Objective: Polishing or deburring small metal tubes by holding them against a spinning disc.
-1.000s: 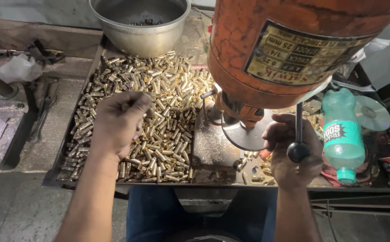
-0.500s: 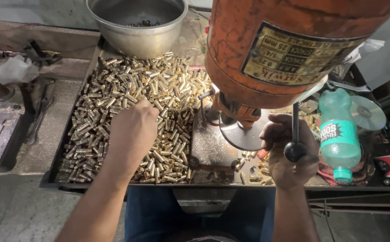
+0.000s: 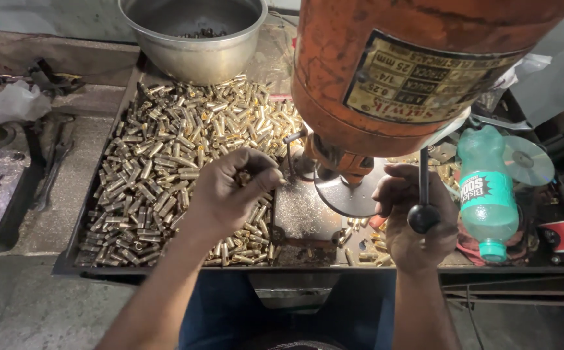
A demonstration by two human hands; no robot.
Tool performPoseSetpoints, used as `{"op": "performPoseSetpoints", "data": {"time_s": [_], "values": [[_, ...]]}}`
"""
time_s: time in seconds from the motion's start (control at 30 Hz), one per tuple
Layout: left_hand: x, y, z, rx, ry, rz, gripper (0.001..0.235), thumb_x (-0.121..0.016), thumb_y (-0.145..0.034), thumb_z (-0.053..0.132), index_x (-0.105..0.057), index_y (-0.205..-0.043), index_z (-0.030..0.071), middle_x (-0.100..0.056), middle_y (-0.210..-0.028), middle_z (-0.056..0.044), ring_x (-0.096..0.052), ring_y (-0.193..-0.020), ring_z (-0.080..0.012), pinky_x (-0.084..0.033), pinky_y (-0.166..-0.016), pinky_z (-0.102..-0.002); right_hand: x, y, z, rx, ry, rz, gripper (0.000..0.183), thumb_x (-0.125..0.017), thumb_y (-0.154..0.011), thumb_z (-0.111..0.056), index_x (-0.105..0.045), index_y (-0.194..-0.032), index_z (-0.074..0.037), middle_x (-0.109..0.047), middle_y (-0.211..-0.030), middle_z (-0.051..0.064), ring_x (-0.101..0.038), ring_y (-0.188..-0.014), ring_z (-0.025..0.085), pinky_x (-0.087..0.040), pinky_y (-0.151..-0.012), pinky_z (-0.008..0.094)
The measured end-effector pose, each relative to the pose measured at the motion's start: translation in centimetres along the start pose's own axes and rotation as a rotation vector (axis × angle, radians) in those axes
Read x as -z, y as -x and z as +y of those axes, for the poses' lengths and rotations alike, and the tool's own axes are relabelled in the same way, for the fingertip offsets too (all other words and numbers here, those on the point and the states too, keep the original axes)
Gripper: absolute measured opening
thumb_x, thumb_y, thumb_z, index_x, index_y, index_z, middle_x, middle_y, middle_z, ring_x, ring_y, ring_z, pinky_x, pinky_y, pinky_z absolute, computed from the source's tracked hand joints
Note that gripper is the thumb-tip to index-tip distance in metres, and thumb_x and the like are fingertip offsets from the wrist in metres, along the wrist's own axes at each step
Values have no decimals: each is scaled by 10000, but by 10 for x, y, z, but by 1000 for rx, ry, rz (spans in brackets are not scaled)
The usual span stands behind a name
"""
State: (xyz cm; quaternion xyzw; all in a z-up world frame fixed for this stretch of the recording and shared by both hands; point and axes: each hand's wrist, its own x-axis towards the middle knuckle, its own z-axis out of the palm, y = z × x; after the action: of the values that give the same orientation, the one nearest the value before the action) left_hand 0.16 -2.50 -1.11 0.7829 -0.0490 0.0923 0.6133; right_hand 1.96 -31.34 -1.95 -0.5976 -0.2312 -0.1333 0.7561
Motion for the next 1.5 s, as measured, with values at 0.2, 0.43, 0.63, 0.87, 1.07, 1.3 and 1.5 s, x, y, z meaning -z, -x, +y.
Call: {"op": "performPoseSetpoints", "data": {"time_s": [0.2, 0.43, 0.63, 0.87, 1.07, 1.3, 1.5], "values": [[-34, 10, 10, 13, 212, -15, 231, -763, -916, 196, -770, -1107, 66, -760, -875, -38, -616, -736, -96, -508, -635, -264, -2, -1, -3, -17, 5, 10, 1218, -568, -768, -951, -549, -1306, 142, -633, -948, 201, -595, -702, 186, -501, -618, 279], [-43, 11, 21, -234, -141, 84, 221, -772, -923, 239, -783, -1088, 91, -792, -984, -92, -770, -869, -170, -595, -786, -320, -1, 0, -1, -16, 24, 14, 1240, -549, -760, -968, -558, -1304, 145, -630, -885, 201, -590, -694, 185, -495, -616, 277], [-52, 12, 18, -267, -185, 126, 223, -762, -929, 254, -779, -1087, 98, -784, -995, -96, -764, -886, -210, -599, -787, -341, -4, -3, -7, -32, -22, 19, 951, -742, -854, -681, -556, -1293, 141, -634, -933, 217, -602, -744, 207, -495, -640, 272], [-54, 11, 16, -268, -184, 133, 214, -756, -936, 256, -776, -1073, 93, -785, -983, -88, -768, -867, -209, -598, -762, -334, 1, -2, -2, -27, -119, -13, 707, -789, -926, -432, -575, -1310, 122, -651, -927, 217, -614, -710, 184, -535, -589, 263], [-53, 11, 16, -250, -205, 130, 217, -758, -931, 255, -777, -1067, 87, -779, -963, -93, -761, -840, -215, -591, -738, -340, 0, -2, -3, -22, -113, -12, 628, -774, -956, -358, -582, -1309, 125, -645, -910, 208, -610, -717, 180, -538, -598, 266], [-54, 11, 16, -272, -199, 150, 213, -766, -927, 239, -771, -1068, 80, -775, -969, -101, -762, -861, -222, -589, -751, -339, -7, -4, -8, -39, 22, 34, 426, -665, -989, -163, -579, -1288, 129, -642, -936, 197, -592, -756, 184, -505, -643, 267], [-52, 12, 23, -235, -171, 125, 206, -767, -923, 217, -771, -1070, 72, -779, -977, -99, -762, -865, -207, -594, -750, -335, -1, -3, -1, 22, -53, -4, 741, -683, -944, -527, -581, -1261, 135, -655, -905, 197, -616, -740, 187, -494, -695, 267]]}}
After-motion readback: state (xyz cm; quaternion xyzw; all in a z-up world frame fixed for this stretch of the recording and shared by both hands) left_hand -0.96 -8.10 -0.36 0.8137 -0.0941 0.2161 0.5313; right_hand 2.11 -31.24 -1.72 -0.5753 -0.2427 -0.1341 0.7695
